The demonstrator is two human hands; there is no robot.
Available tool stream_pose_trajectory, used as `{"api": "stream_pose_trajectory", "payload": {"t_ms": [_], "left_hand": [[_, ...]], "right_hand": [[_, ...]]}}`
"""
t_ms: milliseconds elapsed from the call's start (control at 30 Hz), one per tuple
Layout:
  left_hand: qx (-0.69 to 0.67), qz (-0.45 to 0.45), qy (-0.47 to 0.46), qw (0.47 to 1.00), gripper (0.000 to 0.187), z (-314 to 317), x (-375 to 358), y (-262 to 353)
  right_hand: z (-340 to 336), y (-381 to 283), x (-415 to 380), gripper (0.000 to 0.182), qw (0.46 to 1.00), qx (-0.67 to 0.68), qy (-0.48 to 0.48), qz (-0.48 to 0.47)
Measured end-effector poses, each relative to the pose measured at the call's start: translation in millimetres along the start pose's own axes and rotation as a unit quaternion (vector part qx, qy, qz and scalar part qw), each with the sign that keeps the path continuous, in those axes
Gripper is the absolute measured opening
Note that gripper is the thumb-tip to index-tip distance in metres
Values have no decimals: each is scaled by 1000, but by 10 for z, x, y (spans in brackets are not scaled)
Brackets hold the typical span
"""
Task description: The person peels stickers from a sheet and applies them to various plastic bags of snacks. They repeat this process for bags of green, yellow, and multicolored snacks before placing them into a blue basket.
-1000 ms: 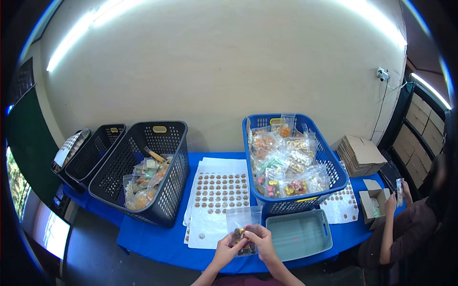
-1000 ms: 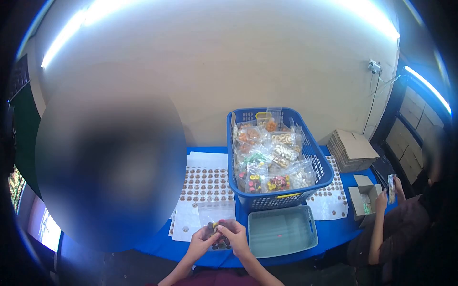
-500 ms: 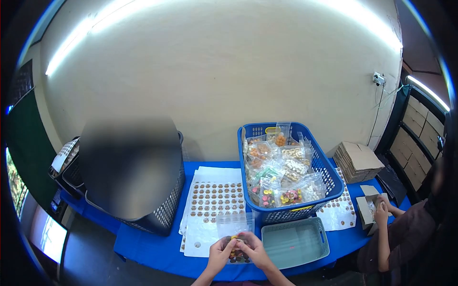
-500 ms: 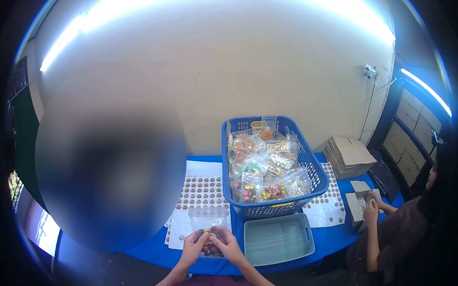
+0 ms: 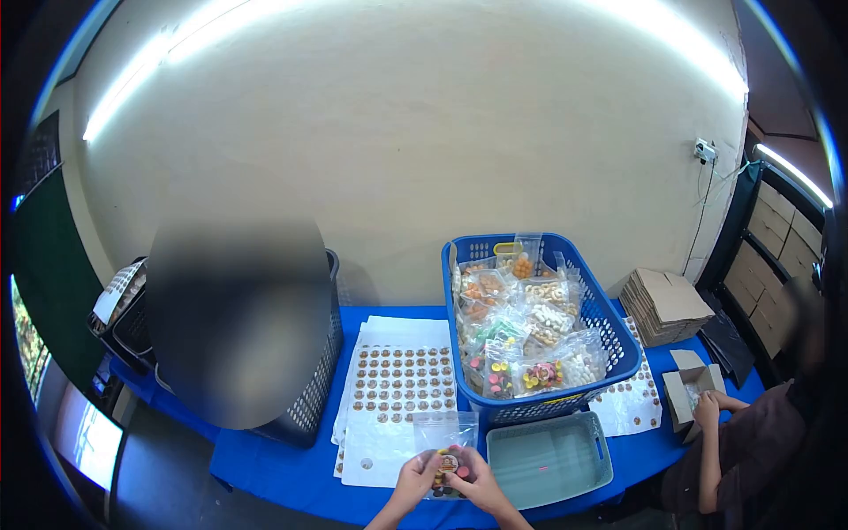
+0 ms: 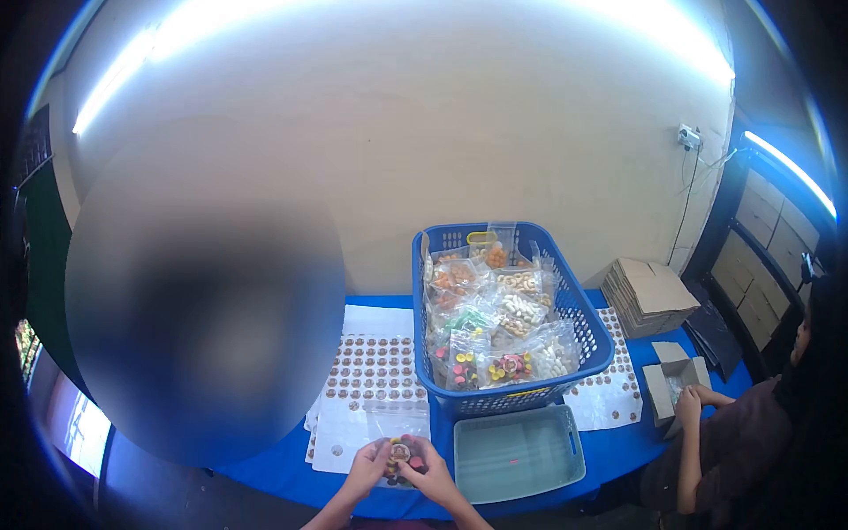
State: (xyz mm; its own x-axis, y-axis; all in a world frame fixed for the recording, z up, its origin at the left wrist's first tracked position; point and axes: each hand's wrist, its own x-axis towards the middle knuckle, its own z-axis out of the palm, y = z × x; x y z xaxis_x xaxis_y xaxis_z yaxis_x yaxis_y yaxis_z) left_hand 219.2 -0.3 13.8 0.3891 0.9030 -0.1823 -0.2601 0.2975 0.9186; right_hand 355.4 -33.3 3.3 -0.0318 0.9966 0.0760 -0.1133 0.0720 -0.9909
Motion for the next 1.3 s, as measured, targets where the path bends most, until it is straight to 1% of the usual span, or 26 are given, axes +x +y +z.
{"api": "stream_pose_trajectory", "payload": {"t_ms": [33, 67, 100, 133, 167, 200, 233, 300, 333, 367, 400, 500, 533, 633, 667, 767, 800, 900, 1000, 1100, 1200, 1300], "left_hand": [[9, -1, -12, 1000, 27, 20, -10, 26], [17, -2, -24, 1000, 28, 57, -54, 53], [25, -3, -36, 999, 29, 74, -70, 83], [22, -34, -49, 998, 32, 50, -59, 79], [12, -25, -62, 998, 33, 47, -52, 94], [2, -17, -76, 997, 33, 58, -55, 115], [-8, -10, -89, 996, 34, 54, -58, 122], [-19, -8, -74, 997, 35, -26, -47, 34], [-31, -1, -66, 997, 35, -67, -48, 6], [-43, 5, -57, 997, 35, -105, -46, 2], [-34, 35, -37, 998, 31, -139, -43, 23], [-62, 78, -4, 995, 28, -370, -2, 177], [-60, 91, 5, 994, 25, -464, -6, 246], [-47, 109, 19, 993, 27, -833, -85, 392], [-28, 124, 32, 991, 28, -929, -125, 456], [-4, 113, 69, 991, 24, -1117, -261, 707], [-7, 113, 80, 990, 25, -1165, -265, 761], [15, 110, 97, 989, 24, -1368, -206, 793], [38, 72, 123, 989, 21, -1531, -143, 798], [99, 76, 97, 987, 19, -1611, -21, 864], [136, 70, 86, 985, 20, -1634, 183, 798], [102, 83, 55, 990, 20, -1531, 297, 736]], "right_hand": [[-9, -45, 8, 43, 1000, -1, 7, 0], [-34, -120, 1, 38, 1000, -25, 11, -15], [-53, -181, -4, 39, 1000, -3, 12, 5], [-69, -226, -11, 39, 999, 19, 13, 26], [-79, -249, -2, 40, 998, 40, 14, 46], [-75, -251, 14, 34, 998, 52, 20, 39], [-47, -269, 39, 32, 997, 50, 32, 52], [34, -387, 105, 27, 994, 49, 58, 79], [102, -497, 156, 26, 995, -75, 55, 40], [191, -633, 223, 25, 979, -198, 51, 1], [282, -728, 293, 24, 947, -316, 46, -37], [596, -803, 532, 26, 955, -281, 48, -81], [669, -782, 625, 27, 961, -266, 24, -70], [915, -597, 849, 26, 975, -202, -37, -81], [1032, -586, 882, 24, 978, -185, -42, -87], [1313, -555, 939, 27, 991, -121, -50, -10], [1362, -422, 980, 26, 994, -83, -63, 27], [1532, -153, 1059, 25, 997, 18, -57, 53], [1668, 127, 1105, 27, 994, 105, -18, 15], [1742, 196, 1070, 28, 989, 131, 39, 57], [1717, 122, 1066, 29, 980, 156, 83, 90], [1628, 132, 1063, 30, 983, 122, 129, 47]]}}
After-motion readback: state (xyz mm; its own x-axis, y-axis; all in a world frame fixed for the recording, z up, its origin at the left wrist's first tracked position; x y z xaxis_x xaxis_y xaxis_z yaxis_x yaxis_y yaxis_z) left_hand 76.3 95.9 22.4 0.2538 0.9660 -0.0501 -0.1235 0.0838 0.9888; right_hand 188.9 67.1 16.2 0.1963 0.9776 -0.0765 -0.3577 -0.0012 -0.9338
